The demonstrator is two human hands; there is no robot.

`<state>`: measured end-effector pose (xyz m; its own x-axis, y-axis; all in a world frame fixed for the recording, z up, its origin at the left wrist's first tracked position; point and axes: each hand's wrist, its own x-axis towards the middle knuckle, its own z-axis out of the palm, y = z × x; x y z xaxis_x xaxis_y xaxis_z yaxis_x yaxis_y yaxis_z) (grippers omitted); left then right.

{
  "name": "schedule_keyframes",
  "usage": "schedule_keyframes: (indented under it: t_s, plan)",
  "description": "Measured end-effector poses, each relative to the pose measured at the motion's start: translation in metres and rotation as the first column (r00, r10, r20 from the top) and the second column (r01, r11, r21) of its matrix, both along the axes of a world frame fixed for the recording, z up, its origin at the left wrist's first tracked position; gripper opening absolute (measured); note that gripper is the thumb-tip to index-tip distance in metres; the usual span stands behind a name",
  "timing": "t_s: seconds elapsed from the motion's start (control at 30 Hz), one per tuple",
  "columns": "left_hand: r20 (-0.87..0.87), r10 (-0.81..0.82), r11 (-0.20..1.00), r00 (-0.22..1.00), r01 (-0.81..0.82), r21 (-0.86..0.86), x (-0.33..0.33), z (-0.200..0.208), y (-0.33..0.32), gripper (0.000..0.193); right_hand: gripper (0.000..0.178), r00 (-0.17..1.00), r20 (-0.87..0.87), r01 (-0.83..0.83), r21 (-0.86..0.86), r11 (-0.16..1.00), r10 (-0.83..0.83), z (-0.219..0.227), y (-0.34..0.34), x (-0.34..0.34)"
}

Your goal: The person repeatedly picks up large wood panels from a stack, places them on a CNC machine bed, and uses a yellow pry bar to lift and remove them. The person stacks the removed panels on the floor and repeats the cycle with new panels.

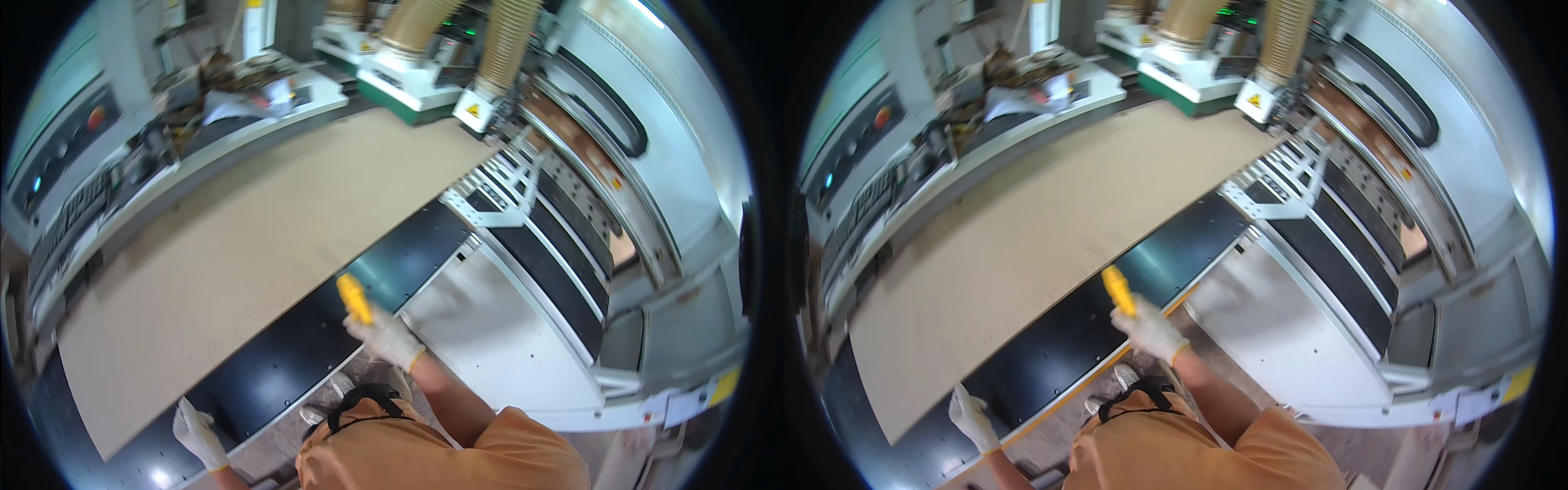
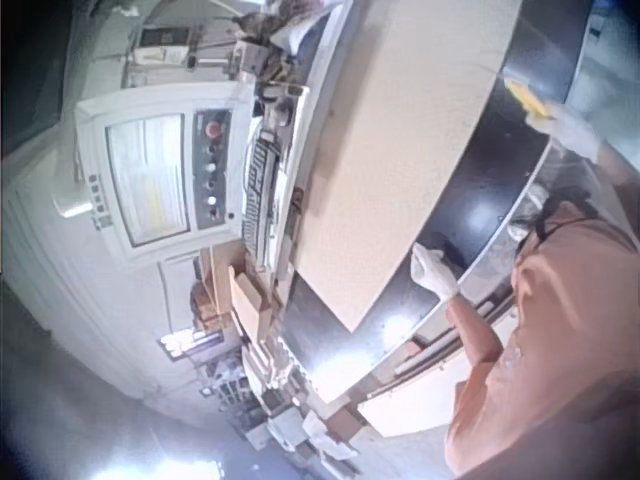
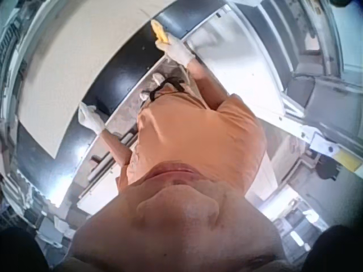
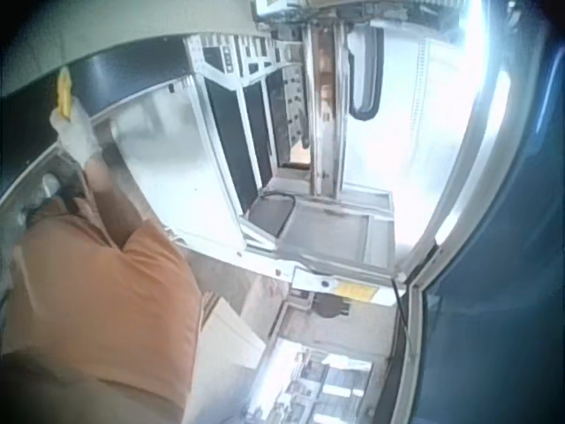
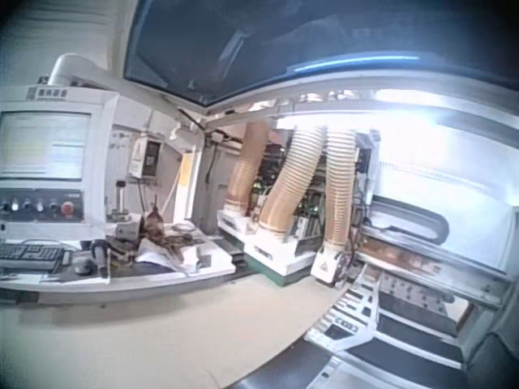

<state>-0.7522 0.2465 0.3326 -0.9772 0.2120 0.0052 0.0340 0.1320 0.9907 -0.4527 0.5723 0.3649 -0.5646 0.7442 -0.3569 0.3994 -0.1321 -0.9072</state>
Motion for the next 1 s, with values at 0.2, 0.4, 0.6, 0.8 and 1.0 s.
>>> schedule_keyframes:
  t_s: [0.2, 0.4, 0.6, 0.8, 1.0]
  plan:
    - [-0.001, -0.274, 0.934, 0.962, 0.265, -0.241, 0.032, -0.005, 0.064, 0.040, 0.043, 0.580, -0.139, 0.814, 0.140, 0.564, -0.803, -0.022, 0.080, 0.120]
    - [-0.075, -0.351, 0.928, 0.933, 0.336, -0.160, 0.057, -0.011, 0.101, 0.060, 0.045, 0.449, -0.231, 0.890, 0.200, 0.409, -0.863, -0.002, 0.096, 0.181]
    - [-0.054, -0.460, 0.832, 0.887, 0.409, -0.375, 0.039, 0.003, 0.075, 0.027, 0.043, 0.437, -0.189, 0.887, 0.252, 0.387, -0.879, -0.006, 0.093, 0.181]
    - [-0.497, -0.180, 0.916, 0.849, -0.040, -0.400, -0.006, 0.001, 0.021, 0.036, 0.036, 0.018, -0.235, 0.997, 0.080, -0.001, -0.972, -0.034, 0.103, 0.219]
    - [-0.772, -0.470, 0.466, 0.428, -0.621, -0.629, -0.118, -0.051, -0.125, 0.019, 0.032, -0.170, -0.366, 0.985, -0.052, -0.163, -0.915, -0.062, 0.112, 0.266]
